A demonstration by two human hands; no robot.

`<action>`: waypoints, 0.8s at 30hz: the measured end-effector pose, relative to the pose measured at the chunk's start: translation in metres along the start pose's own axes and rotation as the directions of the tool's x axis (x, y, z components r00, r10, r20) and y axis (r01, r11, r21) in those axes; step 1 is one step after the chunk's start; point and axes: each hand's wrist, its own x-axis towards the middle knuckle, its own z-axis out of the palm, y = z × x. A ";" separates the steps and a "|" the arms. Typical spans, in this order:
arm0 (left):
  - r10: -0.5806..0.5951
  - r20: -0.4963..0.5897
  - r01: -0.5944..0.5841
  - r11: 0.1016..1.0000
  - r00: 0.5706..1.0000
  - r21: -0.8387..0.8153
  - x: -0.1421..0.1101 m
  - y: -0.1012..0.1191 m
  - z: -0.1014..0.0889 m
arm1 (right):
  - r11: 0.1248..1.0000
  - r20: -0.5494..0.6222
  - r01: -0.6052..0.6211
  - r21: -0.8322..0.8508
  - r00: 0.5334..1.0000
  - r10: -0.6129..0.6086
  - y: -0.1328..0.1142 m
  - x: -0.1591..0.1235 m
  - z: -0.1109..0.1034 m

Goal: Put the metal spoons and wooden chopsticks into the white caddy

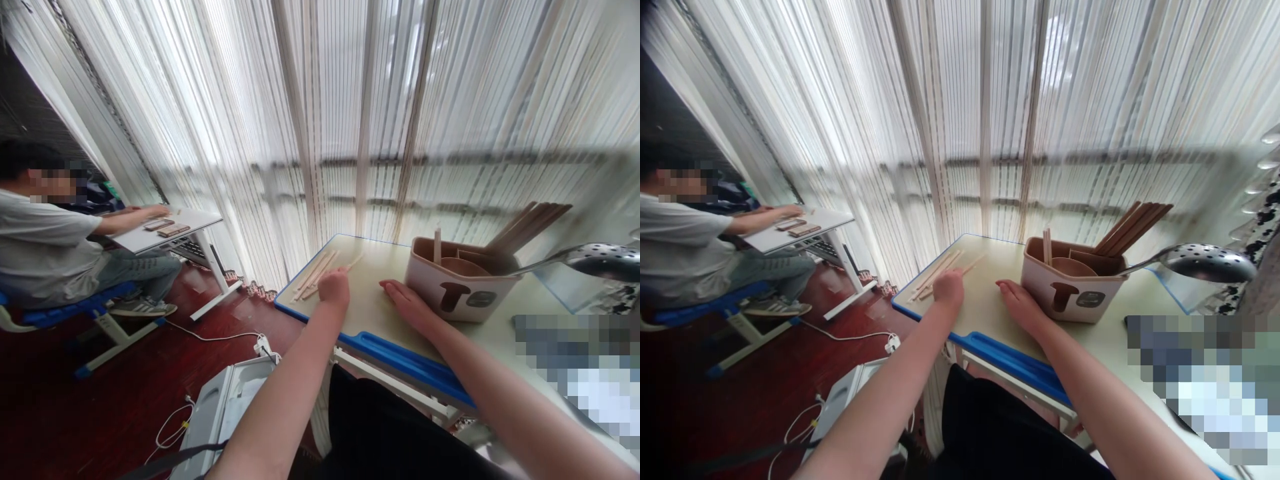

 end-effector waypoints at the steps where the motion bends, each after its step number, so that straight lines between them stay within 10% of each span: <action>1: 0.044 -0.045 -0.045 0.998 0.998 -0.039 0.000 -0.001 0.000 | 1.000 -0.008 -0.011 0.011 1.000 0.012 0.000 0.000 0.001; 9: 0.214 -0.145 -0.259 0.801 0.966 -0.539 0.009 -0.012 0.009 | 0.959 -0.024 -0.044 0.281 0.998 0.053 -0.013 0.002 0.003; 24: 0.319 -0.217 -0.383 0.701 0.923 -0.602 -0.003 -0.005 0.001 | 0.779 -0.111 -0.196 0.596 0.941 0.321 -0.029 0.002 0.002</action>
